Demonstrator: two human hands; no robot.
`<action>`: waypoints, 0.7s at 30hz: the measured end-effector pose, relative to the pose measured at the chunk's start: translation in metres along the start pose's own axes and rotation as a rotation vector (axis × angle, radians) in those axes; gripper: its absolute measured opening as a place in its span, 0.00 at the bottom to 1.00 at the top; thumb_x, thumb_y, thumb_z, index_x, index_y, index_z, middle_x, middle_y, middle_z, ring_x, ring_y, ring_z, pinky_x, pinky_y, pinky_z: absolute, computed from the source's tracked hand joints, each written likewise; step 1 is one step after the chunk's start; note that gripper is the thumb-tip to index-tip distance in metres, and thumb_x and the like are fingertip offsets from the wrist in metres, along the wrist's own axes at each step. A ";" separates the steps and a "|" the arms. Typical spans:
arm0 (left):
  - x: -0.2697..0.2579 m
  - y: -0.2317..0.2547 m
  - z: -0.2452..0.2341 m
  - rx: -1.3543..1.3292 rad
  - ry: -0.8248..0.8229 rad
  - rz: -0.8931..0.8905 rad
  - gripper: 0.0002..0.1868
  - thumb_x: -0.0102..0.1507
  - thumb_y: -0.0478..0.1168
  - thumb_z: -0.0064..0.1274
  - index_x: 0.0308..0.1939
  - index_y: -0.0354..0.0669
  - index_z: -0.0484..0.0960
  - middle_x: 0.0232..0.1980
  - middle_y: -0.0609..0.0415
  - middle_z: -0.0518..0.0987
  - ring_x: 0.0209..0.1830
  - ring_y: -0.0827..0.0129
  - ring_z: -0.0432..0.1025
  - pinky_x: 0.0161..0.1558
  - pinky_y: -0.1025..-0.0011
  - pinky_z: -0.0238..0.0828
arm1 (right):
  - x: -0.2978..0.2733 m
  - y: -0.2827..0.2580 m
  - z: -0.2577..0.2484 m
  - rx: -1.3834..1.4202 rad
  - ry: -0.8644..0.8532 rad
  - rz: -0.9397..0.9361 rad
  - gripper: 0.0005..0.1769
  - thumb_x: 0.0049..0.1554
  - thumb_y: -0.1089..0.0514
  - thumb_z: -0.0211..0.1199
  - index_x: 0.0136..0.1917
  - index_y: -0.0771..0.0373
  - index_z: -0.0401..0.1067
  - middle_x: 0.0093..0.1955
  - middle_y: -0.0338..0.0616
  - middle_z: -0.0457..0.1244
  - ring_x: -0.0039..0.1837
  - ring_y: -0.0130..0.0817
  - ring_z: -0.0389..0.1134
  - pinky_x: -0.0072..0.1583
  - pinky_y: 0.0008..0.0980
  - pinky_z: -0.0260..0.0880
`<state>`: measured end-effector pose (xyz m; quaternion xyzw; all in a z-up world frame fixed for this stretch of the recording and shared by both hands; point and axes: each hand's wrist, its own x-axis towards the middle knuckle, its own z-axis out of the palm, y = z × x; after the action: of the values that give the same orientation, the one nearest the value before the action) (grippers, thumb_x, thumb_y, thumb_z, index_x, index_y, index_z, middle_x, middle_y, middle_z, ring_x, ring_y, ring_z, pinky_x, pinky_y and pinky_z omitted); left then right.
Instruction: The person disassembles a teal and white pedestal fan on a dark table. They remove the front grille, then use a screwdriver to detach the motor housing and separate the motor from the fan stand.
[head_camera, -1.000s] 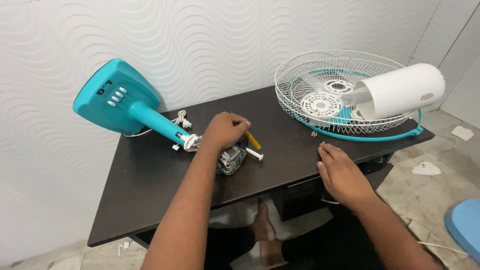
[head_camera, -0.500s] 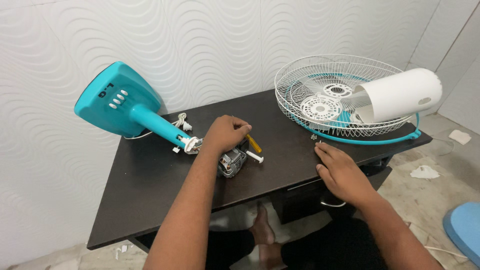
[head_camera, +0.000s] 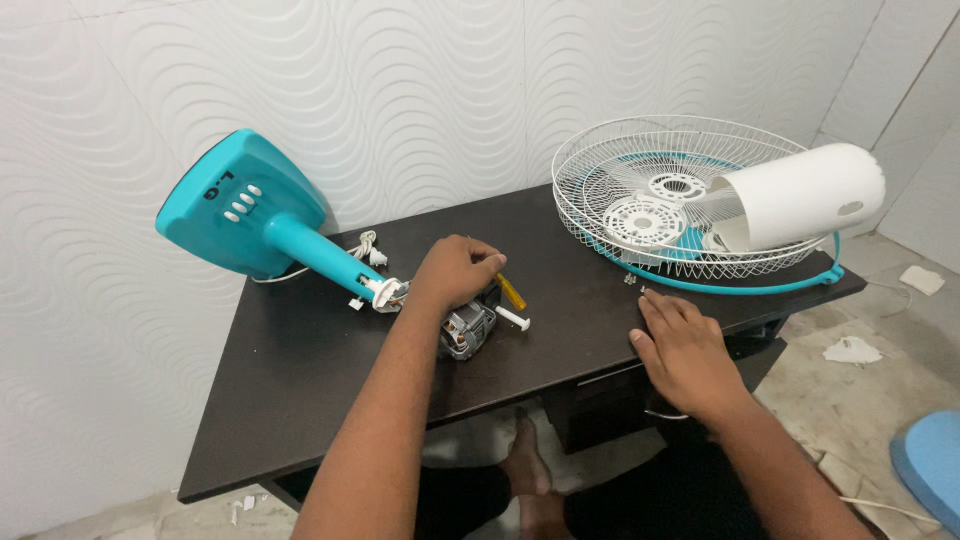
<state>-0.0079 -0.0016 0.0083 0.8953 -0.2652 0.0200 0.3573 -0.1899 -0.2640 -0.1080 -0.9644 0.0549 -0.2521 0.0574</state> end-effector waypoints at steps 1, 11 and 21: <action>-0.001 0.000 0.000 0.001 0.001 0.003 0.17 0.58 0.49 0.57 0.44 0.45 0.90 0.43 0.45 0.87 0.43 0.57 0.82 0.50 0.63 0.76 | 0.002 0.000 0.000 -0.028 -0.015 -0.005 0.32 0.62 0.43 0.48 0.73 0.65 0.62 0.77 0.46 0.55 0.77 0.44 0.53 0.70 0.48 0.53; 0.001 -0.003 0.002 -0.027 0.006 -0.013 0.17 0.58 0.49 0.57 0.44 0.44 0.90 0.42 0.45 0.87 0.42 0.57 0.82 0.49 0.64 0.77 | 0.020 -0.013 -0.004 -0.176 -0.117 0.083 0.36 0.62 0.37 0.47 0.74 0.60 0.62 0.78 0.40 0.55 0.72 0.44 0.56 0.66 0.47 0.56; 0.002 -0.005 0.004 -0.014 0.000 -0.014 0.16 0.58 0.49 0.57 0.43 0.45 0.91 0.42 0.46 0.87 0.42 0.58 0.82 0.49 0.64 0.76 | 0.012 -0.015 0.014 -0.203 -0.001 0.114 0.32 0.61 0.40 0.48 0.73 0.57 0.65 0.76 0.44 0.56 0.73 0.44 0.56 0.66 0.49 0.57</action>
<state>-0.0045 -0.0019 0.0029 0.8945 -0.2593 0.0155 0.3639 -0.1710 -0.2493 -0.1124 -0.9608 0.1349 -0.2409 -0.0260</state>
